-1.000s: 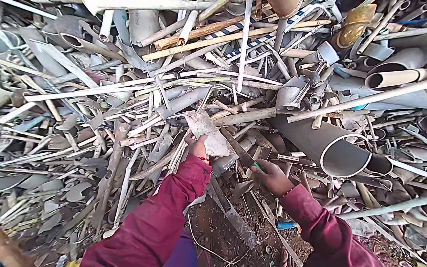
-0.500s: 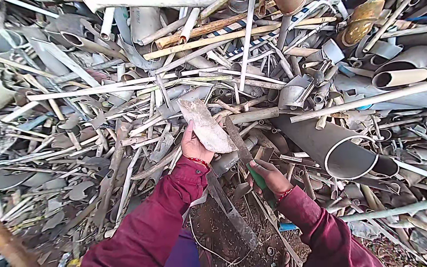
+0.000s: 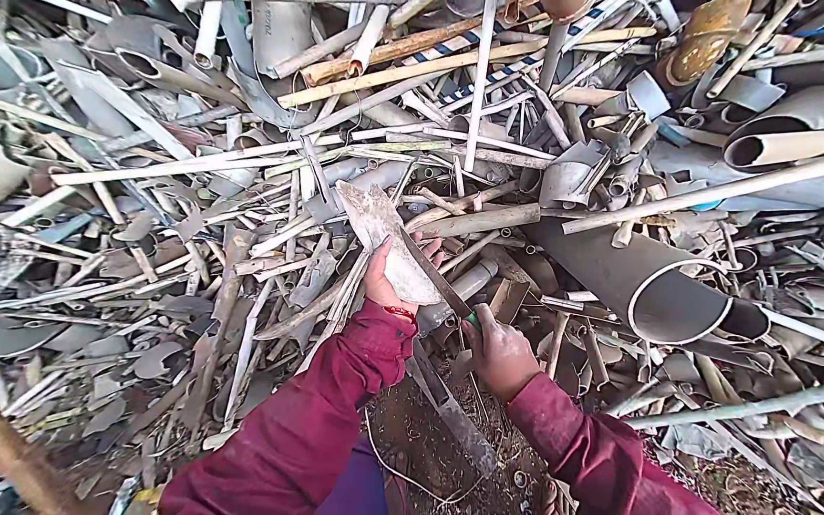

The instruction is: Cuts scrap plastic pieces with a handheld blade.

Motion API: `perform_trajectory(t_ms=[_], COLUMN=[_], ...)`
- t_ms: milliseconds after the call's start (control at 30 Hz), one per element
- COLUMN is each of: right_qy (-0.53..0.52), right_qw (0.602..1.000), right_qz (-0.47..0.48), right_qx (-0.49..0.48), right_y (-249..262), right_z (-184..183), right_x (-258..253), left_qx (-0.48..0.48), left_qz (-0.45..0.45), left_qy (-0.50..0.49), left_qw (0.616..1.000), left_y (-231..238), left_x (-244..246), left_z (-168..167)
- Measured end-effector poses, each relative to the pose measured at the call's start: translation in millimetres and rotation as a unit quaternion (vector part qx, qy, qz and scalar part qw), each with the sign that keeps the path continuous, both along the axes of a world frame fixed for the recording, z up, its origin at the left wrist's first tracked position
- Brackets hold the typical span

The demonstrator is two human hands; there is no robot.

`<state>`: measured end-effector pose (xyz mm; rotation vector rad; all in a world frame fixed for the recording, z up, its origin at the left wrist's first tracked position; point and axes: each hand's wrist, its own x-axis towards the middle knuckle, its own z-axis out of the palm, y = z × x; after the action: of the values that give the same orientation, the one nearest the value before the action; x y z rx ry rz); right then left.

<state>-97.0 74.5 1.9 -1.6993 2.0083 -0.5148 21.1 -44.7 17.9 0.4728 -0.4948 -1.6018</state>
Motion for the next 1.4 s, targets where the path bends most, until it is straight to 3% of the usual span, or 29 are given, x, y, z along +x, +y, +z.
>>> perform_trajectory(t_ms=[133,300,467,633,867,1033,1200,1267,1400], right_qy=[0.036,-0.083,-0.059,-0.069,-0.050,0.048,-0.022,-0.006,0.012], right_qw=[0.999,0.996,0.996,0.994,0.995,0.994,0.998,0.999,0.996], right_qz=[-0.006,0.032,0.037,0.083,0.084,0.021,0.036,0.035,0.038], right_qx=[0.021,-0.009,-0.047,0.008,0.024,0.095,-0.047,0.013,0.079], right_y=[-5,-5,1,-1,-1,-2,10,11,11], right_z=[3,-8,-13,-15,-11,6,-11,-6,-2], right_x=[-8,-17,-20,-18,-14,-6,-3,2,6], left_qx=[0.024,-0.001,-0.036,0.012,0.032,0.059,-0.081,-0.107,-0.034], left_qz=[0.014,0.008,0.026,0.019,0.043,0.054,0.101,0.115,0.146], left_qy=[-0.027,-0.044,-0.043,-0.020,-0.015,-0.003,-0.035,-0.041,-0.009], left_qw=[0.999,0.999,0.998,1.000,0.998,0.997,0.991,0.987,0.989], left_y=[0,-1,-9,-14,-16,-21,-22,-20,-20], left_x=[-1,3,10,15,20,21,21,21,19], left_z=[0,0,2,3,5,1,-4,-3,-1])
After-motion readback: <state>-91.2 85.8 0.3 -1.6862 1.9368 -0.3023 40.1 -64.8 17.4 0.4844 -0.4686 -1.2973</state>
